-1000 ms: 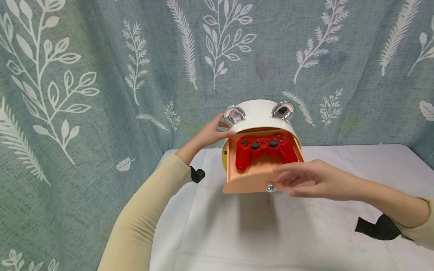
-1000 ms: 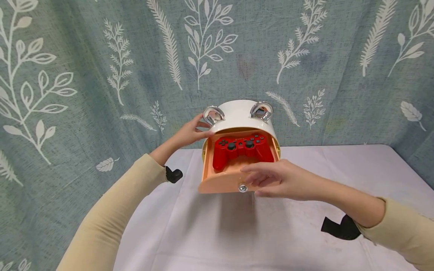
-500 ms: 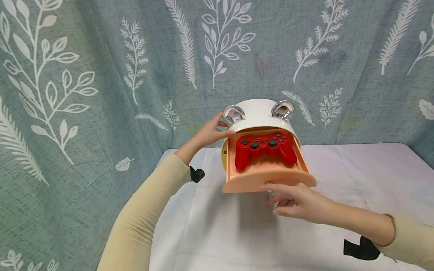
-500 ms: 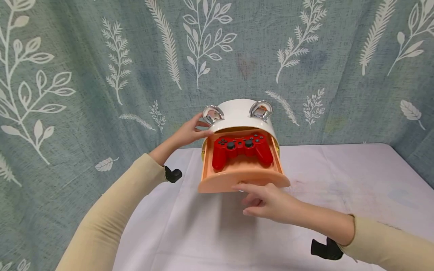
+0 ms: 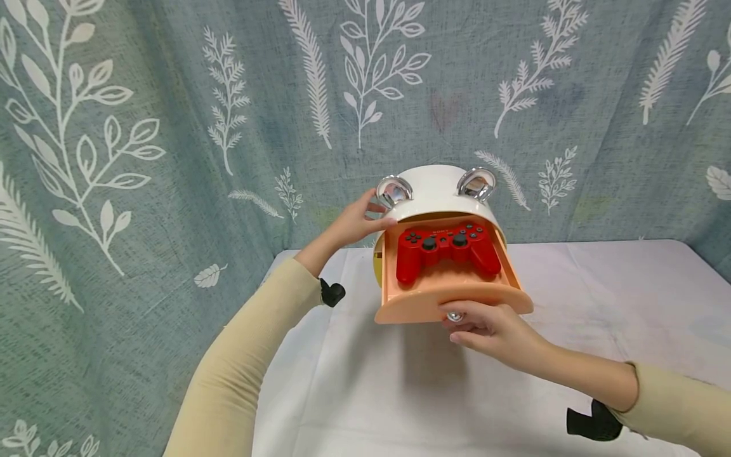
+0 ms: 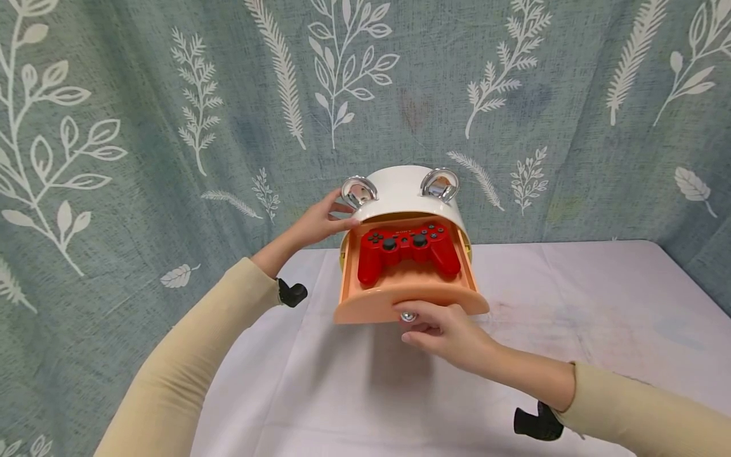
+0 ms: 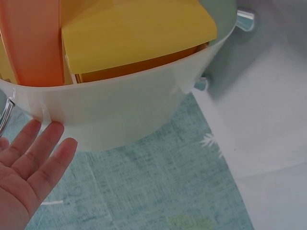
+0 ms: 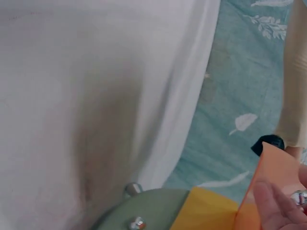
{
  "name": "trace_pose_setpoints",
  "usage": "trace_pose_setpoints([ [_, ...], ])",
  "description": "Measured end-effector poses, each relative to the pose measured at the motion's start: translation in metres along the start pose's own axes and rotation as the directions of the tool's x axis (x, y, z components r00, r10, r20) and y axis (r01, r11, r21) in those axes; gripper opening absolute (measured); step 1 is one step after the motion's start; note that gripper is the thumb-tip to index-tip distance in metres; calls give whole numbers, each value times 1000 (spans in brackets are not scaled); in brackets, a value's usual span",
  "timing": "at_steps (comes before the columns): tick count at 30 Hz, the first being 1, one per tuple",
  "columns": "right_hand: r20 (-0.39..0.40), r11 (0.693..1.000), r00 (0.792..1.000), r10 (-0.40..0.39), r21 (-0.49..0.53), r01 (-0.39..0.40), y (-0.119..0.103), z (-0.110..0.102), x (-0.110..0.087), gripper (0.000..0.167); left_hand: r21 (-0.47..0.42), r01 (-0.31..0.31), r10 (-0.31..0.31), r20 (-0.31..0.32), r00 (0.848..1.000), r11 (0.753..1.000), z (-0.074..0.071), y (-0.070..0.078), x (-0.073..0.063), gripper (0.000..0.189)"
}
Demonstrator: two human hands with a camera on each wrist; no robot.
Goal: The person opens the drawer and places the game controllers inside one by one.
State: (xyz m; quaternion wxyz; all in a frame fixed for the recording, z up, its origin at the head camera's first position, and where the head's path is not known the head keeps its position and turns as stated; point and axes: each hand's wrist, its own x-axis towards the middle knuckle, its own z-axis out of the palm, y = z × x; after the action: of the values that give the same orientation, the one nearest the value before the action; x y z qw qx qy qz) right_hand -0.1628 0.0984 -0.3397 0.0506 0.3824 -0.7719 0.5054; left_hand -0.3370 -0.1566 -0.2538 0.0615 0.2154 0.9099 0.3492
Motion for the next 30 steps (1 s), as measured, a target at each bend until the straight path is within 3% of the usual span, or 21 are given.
trace_pose_setpoints([
  [8,-53,990,997,58,134,-50,4,4,2,27,-3,11,-11,-3,1000,1000,1,-1,2,87],
  [15,-83,999,996,22,44,-19,4,4,13,27,-5,11,-11,-4,1000,1000,1,-2,2,87],
  [20,-85,999,995,42,20,-40,4,3,20,28,-3,19,-19,5,1000,1000,1,-1,1,89],
  [30,-63,994,994,93,70,-89,11,-2,29,29,-1,25,-25,3,1000,1000,0,0,1,88],
])
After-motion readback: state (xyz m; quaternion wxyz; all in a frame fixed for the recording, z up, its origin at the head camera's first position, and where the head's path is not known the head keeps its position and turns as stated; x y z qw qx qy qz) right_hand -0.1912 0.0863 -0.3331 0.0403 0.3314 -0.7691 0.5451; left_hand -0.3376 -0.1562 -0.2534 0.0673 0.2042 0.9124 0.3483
